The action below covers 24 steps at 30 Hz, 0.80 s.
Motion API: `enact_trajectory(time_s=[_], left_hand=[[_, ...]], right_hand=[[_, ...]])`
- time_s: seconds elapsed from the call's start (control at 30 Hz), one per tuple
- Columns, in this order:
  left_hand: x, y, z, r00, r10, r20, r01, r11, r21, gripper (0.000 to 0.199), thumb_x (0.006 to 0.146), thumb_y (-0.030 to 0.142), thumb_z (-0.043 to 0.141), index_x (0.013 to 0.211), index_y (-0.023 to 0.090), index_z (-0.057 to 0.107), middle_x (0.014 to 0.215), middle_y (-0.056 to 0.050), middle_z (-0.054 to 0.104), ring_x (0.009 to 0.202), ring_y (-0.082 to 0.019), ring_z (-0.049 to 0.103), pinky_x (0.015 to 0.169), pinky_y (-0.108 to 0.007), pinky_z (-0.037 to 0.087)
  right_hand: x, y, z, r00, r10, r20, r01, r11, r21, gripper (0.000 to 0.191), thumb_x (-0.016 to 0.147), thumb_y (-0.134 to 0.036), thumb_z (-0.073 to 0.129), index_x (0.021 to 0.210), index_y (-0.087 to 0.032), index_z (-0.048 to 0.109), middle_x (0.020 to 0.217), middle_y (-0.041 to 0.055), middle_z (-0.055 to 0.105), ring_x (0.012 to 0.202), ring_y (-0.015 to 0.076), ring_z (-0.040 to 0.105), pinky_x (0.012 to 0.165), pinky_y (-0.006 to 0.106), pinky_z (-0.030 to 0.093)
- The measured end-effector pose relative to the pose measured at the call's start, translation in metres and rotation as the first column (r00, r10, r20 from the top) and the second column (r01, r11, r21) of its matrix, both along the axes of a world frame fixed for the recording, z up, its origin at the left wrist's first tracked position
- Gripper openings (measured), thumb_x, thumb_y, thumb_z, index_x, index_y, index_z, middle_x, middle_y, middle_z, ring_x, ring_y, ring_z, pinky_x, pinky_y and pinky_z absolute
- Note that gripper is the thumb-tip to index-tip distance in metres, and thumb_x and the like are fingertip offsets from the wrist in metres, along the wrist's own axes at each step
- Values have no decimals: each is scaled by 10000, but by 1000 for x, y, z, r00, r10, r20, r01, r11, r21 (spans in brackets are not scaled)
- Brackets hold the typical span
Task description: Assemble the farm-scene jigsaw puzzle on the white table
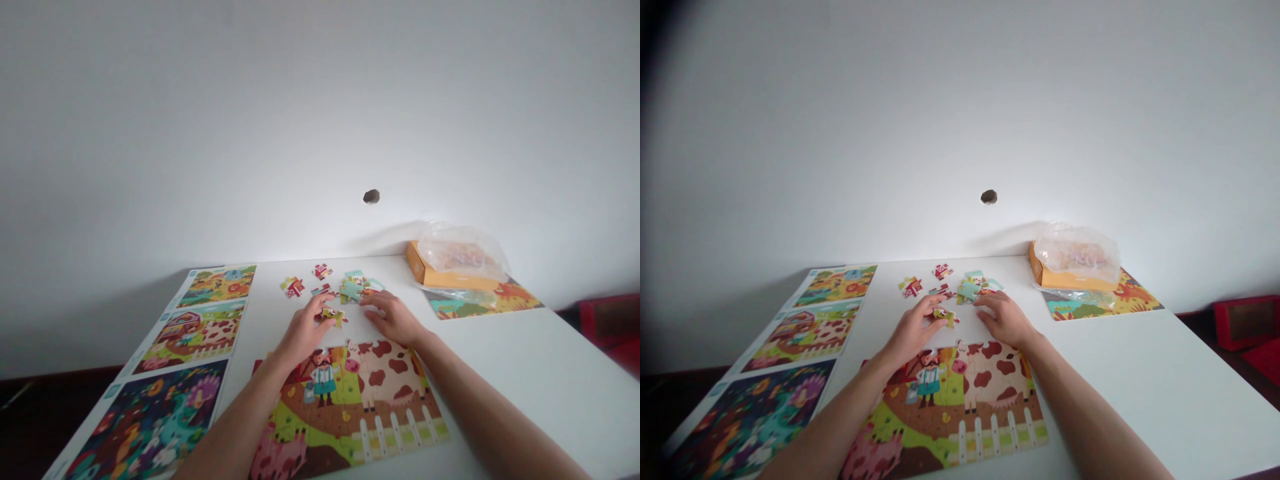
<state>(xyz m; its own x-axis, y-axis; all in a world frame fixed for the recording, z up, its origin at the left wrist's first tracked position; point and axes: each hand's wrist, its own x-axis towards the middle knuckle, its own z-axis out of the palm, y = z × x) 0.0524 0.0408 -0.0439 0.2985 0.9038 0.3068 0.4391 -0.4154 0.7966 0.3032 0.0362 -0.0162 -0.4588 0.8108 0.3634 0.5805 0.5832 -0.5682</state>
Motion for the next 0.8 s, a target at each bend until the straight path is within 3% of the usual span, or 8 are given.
enact_trajectory(time_s=[0.1,0.23,0.33,0.43,0.5,0.63,0.8], left_hand=[[1,-2,3,993,-60,-105,68,996,66,294,836,247,622,1128,243,595,1031,-28,699,918,-184,663,822,-297,521],[3,-7,11,978,-145,-148,172,966,191,212,848,248,629,1059,240,644,973,-17,702,884,-155,652,823,-263,504],[4,-7,13,992,-80,-93,100,967,233,291,840,256,644,1127,221,615,975,-32,698,840,-146,653,785,-251,508],[5,-6,13,998,-55,-37,63,962,264,168,840,259,644,992,188,647,871,-33,690,772,-142,643,719,-239,502],[4,-6,14,997,-77,8,72,955,289,78,863,240,610,889,184,658,817,-27,679,764,-137,631,721,-239,494],[5,-8,19,995,-69,79,41,949,313,86,878,216,574,878,185,654,795,-22,660,765,-133,608,735,-240,484],[7,-10,21,1000,-11,27,5,973,230,150,894,285,537,829,180,622,778,-17,634,736,-132,584,709,-232,469]], right_hand=[[-11,-8,7,996,21,-88,-29,996,-86,259,897,-373,580,1080,-209,664,1029,68,694,791,164,594,723,287,472],[-22,-13,6,987,31,-156,-55,987,-150,270,881,-436,597,973,-207,708,828,32,687,674,130,534,651,253,427],[-22,-10,2,972,-45,-229,-16,967,-256,298,868,-458,600,877,-183,714,714,16,647,602,115,481,571,239,377],[-16,-5,0,935,-125,-332,-1,935,-354,333,854,-479,601,884,-163,700,714,15,642,587,110,468,542,233,356],[-10,-3,2,943,-101,-317,-16,937,-348,319,830,-471,631,854,-163,712,713,14,647,592,108,461,554,234,354],[8,0,7,982,-1,-190,-58,950,-306,290,799,-442,666,794,-164,743,679,17,643,572,100,426,548,238,331],[26,4,12,937,-240,-253,140,924,-355,393,812,-519,620,770,-139,710,543,-15,519,492,83,331,465,230,231]])
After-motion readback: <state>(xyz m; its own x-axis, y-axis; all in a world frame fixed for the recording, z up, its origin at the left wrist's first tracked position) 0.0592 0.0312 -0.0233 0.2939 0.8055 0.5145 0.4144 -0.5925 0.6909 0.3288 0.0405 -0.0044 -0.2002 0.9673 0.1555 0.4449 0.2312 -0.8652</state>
